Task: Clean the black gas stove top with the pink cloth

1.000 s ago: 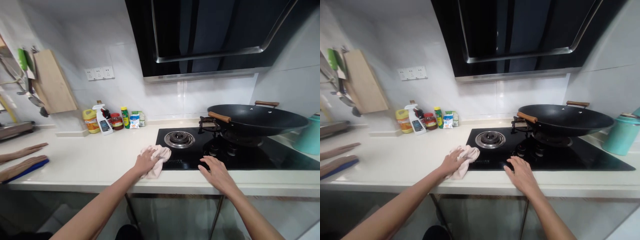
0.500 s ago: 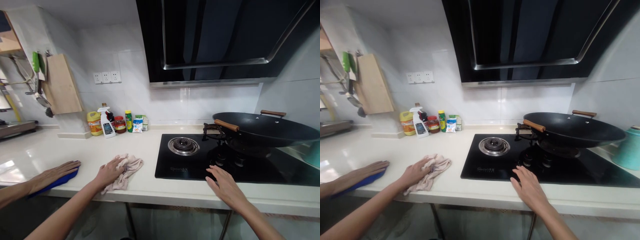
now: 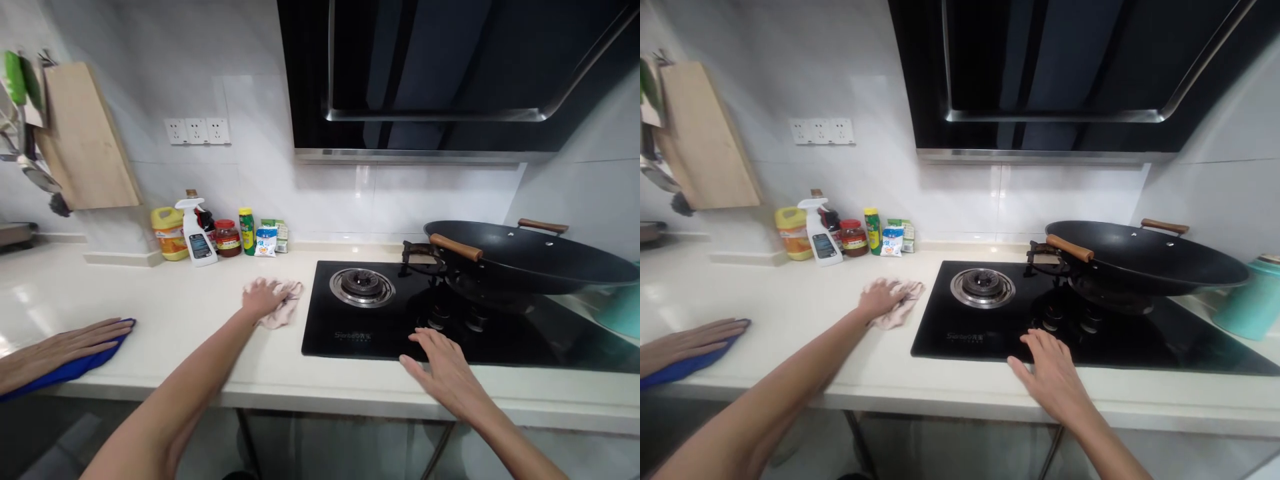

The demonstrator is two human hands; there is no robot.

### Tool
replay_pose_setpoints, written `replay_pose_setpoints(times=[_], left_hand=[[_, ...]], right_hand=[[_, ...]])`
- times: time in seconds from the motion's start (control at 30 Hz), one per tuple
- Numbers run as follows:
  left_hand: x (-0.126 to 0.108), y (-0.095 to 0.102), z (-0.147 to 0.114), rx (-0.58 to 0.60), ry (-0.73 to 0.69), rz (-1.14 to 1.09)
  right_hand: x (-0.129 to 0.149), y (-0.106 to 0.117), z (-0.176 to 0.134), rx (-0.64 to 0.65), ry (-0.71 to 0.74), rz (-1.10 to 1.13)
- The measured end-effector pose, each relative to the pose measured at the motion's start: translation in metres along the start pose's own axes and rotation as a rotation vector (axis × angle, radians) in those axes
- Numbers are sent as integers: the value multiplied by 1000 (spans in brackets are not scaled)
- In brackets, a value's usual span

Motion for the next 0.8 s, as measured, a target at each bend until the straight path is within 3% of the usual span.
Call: replay_pose_setpoints(times=[0.1,0.2,0.37,0.47,0.57,0.67,0.8], left_hand=[[-38,-10,-21,25,-146,-24],[-52,-6,-62,14,-255,-47],[-33,7,-144,-44,-369,-88],[-20,6,-186,-156,-418,-109],[-30,0,-219,-293,-497,-115],[-73,-8,-242,-379,-623,-145],[-169,-24,-248,-363,-825,-153]], right_hand=[[-1,1,-1,9,-9,23],[-3,1,-3,10,-24,43],[-5,-3,-6,-10,-9,52],[-4,-3,-6,-22,3,65],[-3,-1,-6,-44,4,135],[-3,5,-4,-115,-34,258],[-9,11,1,-215,-132,422]])
Point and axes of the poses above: each hand's wrist, its own z-axis towards the middle knuckle, its own y-axis out of the back of the hand, x = y × z, the point moved 3 cm from there along z, towards the middle knuckle, and after that the axes turned 3 degrees about -y, right-handed, at the moved point
